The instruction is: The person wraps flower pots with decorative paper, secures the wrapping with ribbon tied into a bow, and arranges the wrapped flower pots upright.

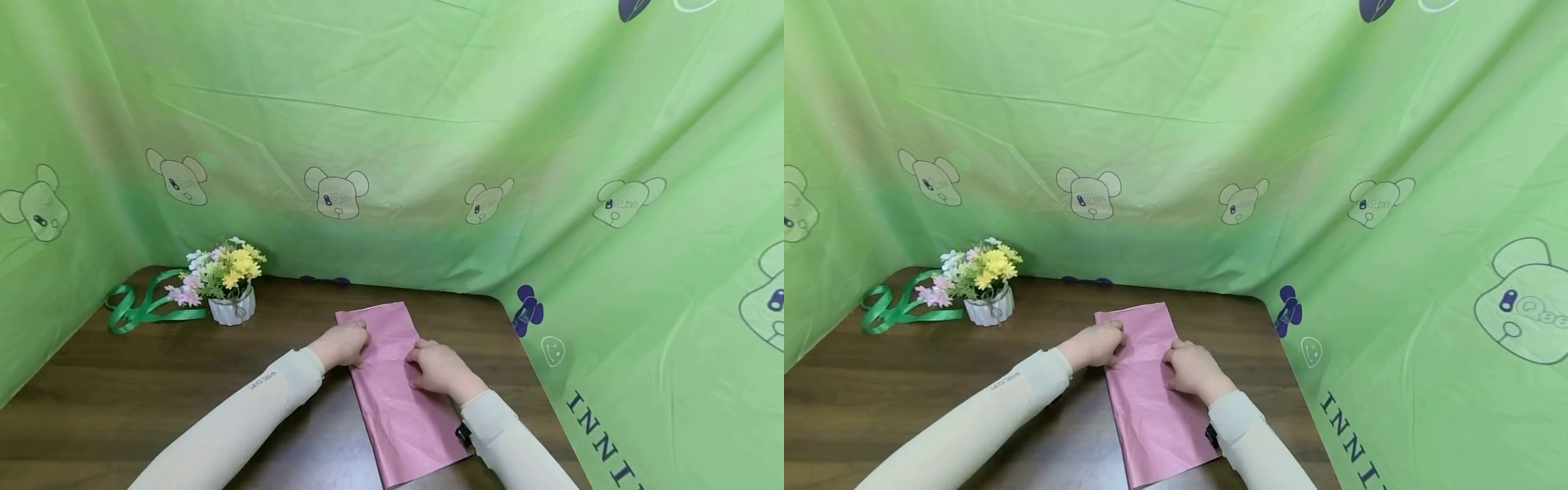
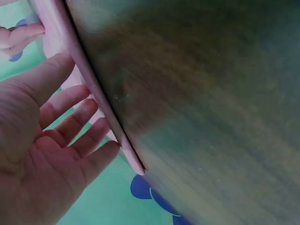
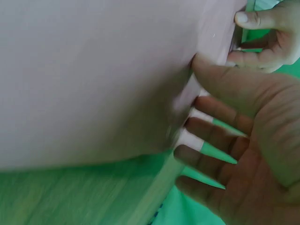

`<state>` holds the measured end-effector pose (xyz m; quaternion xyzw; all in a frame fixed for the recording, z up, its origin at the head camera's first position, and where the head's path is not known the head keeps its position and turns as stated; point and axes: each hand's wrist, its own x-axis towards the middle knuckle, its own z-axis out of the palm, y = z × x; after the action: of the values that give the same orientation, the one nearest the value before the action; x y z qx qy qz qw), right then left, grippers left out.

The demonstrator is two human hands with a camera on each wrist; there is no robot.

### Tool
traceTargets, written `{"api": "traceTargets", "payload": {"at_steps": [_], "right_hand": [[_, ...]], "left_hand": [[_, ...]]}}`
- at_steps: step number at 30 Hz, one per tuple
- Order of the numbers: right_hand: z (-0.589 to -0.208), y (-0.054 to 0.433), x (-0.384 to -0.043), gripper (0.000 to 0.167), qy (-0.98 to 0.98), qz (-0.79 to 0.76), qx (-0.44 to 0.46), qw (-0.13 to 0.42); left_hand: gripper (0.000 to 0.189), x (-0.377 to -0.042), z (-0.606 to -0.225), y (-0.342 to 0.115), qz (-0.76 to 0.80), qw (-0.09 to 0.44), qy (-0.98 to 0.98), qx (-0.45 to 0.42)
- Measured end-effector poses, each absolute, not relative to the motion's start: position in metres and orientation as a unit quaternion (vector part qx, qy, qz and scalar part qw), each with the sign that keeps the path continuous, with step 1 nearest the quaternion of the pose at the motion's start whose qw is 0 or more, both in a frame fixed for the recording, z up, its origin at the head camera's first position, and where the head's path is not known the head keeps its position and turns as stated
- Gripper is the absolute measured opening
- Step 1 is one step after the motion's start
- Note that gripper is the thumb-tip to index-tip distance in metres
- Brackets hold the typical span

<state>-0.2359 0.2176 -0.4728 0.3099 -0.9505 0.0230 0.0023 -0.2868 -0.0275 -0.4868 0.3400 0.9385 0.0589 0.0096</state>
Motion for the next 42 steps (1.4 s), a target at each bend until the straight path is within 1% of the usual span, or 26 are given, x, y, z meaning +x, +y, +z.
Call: {"api": "traceTargets", "payload": {"at_steps": [4, 7, 11, 17, 22, 27, 31, 37, 42], "right_hand": [[-0.475, 0.218, -0.239, 0.031, -0.944, 0.015, 0.33, 0.006], [-0.476, 0.22, -0.241, 0.035, -0.936, 0.04, 0.349, -0.013], [-0.477, 0.223, -0.241, 0.041, -0.936, 0.065, 0.344, -0.04], [-0.477, 0.218, -0.24, 0.045, -0.933, 0.066, 0.352, -0.042], [-0.479, 0.213, -0.239, 0.041, -0.929, 0.071, 0.361, -0.046], [-0.48, 0.212, -0.238, 0.04, -0.93, 0.093, 0.348, -0.064], [-0.48, 0.213, -0.237, 0.044, -0.93, 0.11, 0.344, -0.073], [-0.483, 0.211, -0.236, 0.051, -0.932, 0.104, 0.343, -0.06], [-0.486, 0.21, -0.238, 0.059, -0.935, 0.092, 0.337, -0.058]], "left_hand": [[0.025, -0.286, -0.49, -0.029, 0.074, -0.009, 0.928, 0.365], [0.022, -0.286, -0.492, -0.031, 0.091, -0.01, 0.921, 0.379], [0.012, -0.283, -0.491, -0.033, 0.098, -0.004, 0.92, 0.38], [0.019, -0.277, -0.489, -0.035, 0.08, -0.033, 0.922, 0.378], [0.026, -0.273, -0.492, -0.034, 0.053, -0.058, 0.927, 0.367], [0.026, -0.267, -0.494, -0.031, 0.039, -0.091, 0.928, 0.358], [0.026, -0.265, -0.495, -0.03, 0.038, -0.087, 0.933, 0.347], [0.028, -0.27, -0.496, -0.034, 0.058, -0.067, 0.927, 0.363], [0.02, -0.272, -0.495, -0.04, 0.085, -0.046, 0.922, 0.374]]}}
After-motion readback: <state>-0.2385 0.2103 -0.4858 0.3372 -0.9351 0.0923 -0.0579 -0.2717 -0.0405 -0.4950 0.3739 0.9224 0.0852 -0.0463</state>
